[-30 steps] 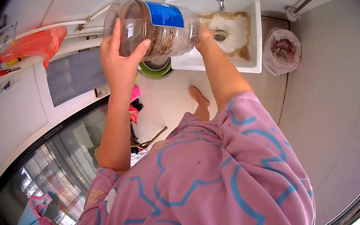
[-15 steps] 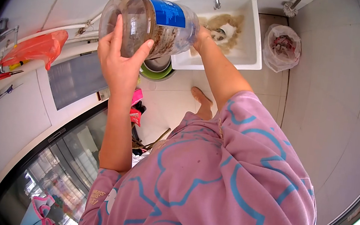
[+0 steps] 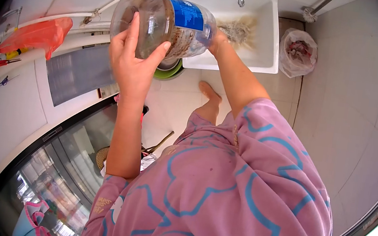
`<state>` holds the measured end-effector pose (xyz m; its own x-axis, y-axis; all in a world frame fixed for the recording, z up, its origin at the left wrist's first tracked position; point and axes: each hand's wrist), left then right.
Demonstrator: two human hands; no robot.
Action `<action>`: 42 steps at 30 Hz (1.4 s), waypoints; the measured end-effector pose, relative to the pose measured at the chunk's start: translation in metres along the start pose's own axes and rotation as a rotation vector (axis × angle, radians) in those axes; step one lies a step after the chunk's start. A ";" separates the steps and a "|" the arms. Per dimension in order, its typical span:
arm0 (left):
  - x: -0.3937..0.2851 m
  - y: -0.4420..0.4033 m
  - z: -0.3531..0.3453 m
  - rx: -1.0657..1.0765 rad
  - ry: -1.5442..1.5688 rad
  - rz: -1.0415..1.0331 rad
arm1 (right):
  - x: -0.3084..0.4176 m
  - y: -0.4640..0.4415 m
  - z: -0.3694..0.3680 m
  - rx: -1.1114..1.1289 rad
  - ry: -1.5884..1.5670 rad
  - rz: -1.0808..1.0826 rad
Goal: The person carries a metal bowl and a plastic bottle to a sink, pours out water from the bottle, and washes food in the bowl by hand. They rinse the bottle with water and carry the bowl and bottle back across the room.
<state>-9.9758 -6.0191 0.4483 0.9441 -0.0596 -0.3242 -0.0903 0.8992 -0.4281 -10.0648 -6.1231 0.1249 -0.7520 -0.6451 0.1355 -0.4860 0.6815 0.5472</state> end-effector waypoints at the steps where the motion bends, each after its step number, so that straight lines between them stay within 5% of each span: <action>1: 0.005 0.002 0.001 0.000 0.010 -0.005 | -0.004 0.003 -0.002 0.003 0.006 -0.003; 3: 0.014 0.005 0.003 -0.003 0.010 -0.015 | -0.011 0.006 -0.006 0.146 0.168 0.116; 5: 0.029 0.005 0.008 -0.005 0.020 -0.038 | -0.009 0.010 -0.009 0.061 0.134 0.036; 8: 0.054 0.011 0.016 -0.004 0.125 0.036 | 0.000 0.038 -0.039 -0.171 0.546 -0.228; 13: 0.104 0.019 0.021 0.023 0.268 0.146 | 0.005 0.074 -0.056 -0.201 0.456 -0.210; 16: 0.127 0.023 0.012 0.066 0.451 0.246 | 0.007 0.087 -0.045 -0.095 0.084 -0.092; 21: 0.171 0.032 -0.025 0.236 0.978 0.477 | 0.023 0.092 -0.038 -0.277 0.226 0.077; 23: 0.195 0.044 -0.043 0.331 0.795 0.555 | 0.037 0.082 -0.035 -0.340 0.297 0.165; 25: 0.198 0.048 -0.054 0.487 0.400 0.661 | 0.047 0.065 -0.032 -0.534 0.704 0.432; 27: 0.191 0.047 -0.064 0.474 0.461 0.677 | 0.056 0.056 -0.026 -0.555 0.809 0.514; 29: 0.167 0.032 -0.079 0.522 0.543 0.621 | 0.076 0.057 -0.042 -0.792 1.387 0.523; 33: 0.089 -0.026 -0.094 0.566 0.417 0.338 | 0.103 0.048 -0.022 -0.836 1.812 0.743; 37: 0.029 -0.076 -0.135 0.526 0.411 0.086 | 0.134 0.054 -0.027 -0.671 1.821 0.782; 42: -0.008 -0.111 -0.203 0.466 0.056 -0.581 | 0.142 0.048 -0.039 -0.519 1.945 0.830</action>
<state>-10.0373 -6.2061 0.3271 0.7797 -0.5923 -0.2030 0.5742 0.8057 -0.1454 -10.1778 -6.1958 0.2023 0.7620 -0.0070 0.6476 0.0042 1.0000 0.0059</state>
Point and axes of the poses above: each hand's wrist, its own y-axis away from the middle knuckle, its own z-axis out of the back of the hand, x = y × z, and after that the axes turned 3 degrees about -y, right-handed
